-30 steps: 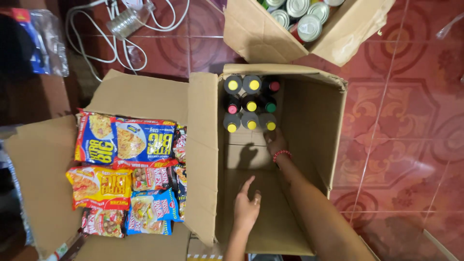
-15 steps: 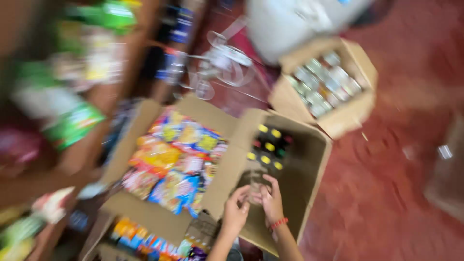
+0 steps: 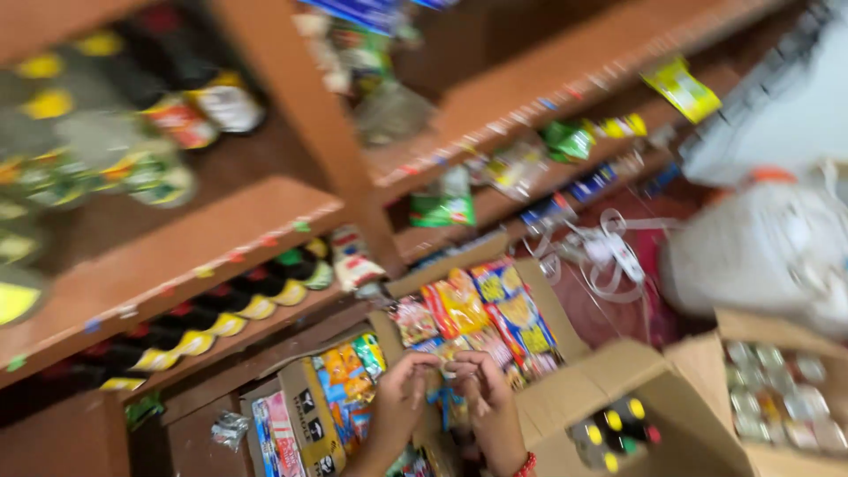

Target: Packing various grocery items from shelves into cardboard boxes on the floor.

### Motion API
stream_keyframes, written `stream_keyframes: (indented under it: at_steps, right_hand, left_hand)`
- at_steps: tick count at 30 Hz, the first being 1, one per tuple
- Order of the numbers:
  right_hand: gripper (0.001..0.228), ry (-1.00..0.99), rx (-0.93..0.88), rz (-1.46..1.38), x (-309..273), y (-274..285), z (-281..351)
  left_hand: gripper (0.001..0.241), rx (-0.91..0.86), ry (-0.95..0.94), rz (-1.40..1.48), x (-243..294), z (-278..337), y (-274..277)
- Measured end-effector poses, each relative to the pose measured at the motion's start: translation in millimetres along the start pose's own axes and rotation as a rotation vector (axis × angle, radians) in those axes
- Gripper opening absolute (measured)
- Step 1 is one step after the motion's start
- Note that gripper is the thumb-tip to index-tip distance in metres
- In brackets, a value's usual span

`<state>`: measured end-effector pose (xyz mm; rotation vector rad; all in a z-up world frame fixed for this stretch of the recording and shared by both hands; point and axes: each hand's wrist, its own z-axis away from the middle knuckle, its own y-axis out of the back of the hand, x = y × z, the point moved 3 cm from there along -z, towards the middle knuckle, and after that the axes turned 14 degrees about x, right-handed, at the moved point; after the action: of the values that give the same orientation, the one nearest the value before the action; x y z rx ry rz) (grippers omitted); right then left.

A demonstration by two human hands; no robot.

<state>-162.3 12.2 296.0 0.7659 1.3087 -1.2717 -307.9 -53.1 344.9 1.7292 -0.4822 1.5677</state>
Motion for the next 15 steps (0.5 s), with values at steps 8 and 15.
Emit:
stream_keyframes:
  at_steps: [8,15]
  right_hand:
    - [0.019,0.063,-0.339,0.145,-60.3,-145.6,-16.9]
    - [0.019,0.192,-0.481,0.240,-105.1,-215.2,-29.7]
  left_hand:
    - [0.017,0.566,-0.549,-0.037,69.7,-69.1,139.0]
    - [0.026,1.061,-0.626,-0.004,72.3,-159.6,204.1]
